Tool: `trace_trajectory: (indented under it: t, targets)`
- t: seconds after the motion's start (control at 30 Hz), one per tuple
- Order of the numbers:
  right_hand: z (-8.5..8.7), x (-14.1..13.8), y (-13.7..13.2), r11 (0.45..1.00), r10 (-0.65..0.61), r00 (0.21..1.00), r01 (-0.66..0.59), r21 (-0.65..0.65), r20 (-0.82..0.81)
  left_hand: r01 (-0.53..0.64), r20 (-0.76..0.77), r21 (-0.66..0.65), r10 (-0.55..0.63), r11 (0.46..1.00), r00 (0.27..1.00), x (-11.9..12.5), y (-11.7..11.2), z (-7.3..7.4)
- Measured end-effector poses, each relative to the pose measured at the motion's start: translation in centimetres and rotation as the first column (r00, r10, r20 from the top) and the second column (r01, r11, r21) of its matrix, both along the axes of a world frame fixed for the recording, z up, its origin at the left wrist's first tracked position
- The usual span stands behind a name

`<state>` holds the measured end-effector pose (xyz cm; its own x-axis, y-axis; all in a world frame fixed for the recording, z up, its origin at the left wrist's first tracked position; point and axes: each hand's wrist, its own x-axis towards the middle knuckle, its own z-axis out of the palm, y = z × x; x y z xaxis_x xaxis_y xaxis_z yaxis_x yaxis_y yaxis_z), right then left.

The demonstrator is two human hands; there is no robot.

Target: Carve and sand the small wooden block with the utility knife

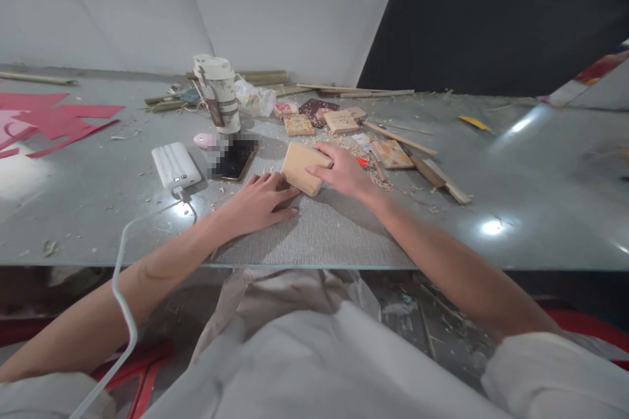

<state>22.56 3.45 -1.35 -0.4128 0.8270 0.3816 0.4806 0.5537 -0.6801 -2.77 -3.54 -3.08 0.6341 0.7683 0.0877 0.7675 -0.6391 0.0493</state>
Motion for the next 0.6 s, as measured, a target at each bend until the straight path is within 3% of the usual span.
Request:
trace_trajectory:
  t: [0.6]
  targets:
    - [-0.04, 0.10, 0.12, 1.000, -0.017, 0.997, 0.016, 0.019, 0.070, 0.010, -0.011, -0.024, -0.010, 1.000, 1.000, 0.00, -0.12, 0.39]
